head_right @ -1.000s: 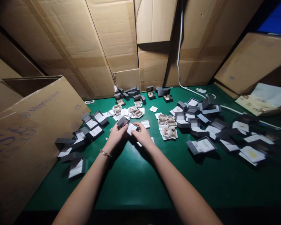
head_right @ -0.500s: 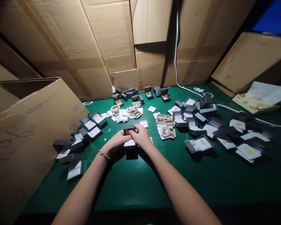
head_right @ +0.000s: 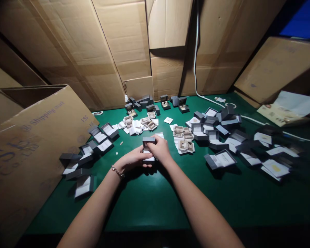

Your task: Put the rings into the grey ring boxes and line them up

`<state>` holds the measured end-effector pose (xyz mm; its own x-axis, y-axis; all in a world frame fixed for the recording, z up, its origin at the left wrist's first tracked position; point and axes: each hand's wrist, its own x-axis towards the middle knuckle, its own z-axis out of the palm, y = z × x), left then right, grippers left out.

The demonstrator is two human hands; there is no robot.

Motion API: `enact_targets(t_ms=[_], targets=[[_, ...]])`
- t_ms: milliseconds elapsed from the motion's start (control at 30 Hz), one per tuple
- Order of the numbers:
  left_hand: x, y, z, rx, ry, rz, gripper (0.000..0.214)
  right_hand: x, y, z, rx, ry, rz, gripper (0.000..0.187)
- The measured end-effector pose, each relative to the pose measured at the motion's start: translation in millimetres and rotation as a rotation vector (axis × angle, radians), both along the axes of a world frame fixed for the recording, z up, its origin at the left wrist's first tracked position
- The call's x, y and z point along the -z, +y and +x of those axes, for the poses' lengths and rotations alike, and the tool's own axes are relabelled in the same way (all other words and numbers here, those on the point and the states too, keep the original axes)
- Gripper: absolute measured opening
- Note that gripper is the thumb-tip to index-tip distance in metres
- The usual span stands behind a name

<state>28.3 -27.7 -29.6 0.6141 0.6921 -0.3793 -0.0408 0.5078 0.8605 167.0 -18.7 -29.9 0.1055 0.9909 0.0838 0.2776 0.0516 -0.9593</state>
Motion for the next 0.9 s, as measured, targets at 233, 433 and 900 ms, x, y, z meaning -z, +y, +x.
enact_targets(t_ms=[233,433,900], targets=[[-3.2,3.6,-2.0,0.037,0.219,0.055,0.044,5.8,3.2,0.4,0.038,-0.028,-0.049,0.014],[-0.5,15.0,-10.1,-0.161,0.420,0.251,0.039,11.7,7.8,10.7,0.136,-0.064,0.048,0.024],[-10.9,-3.4,-7.6,-0.367,0.579,1.018,0.020,12.3,8.8,3.4,0.101,0.066,-0.069,0.028]])
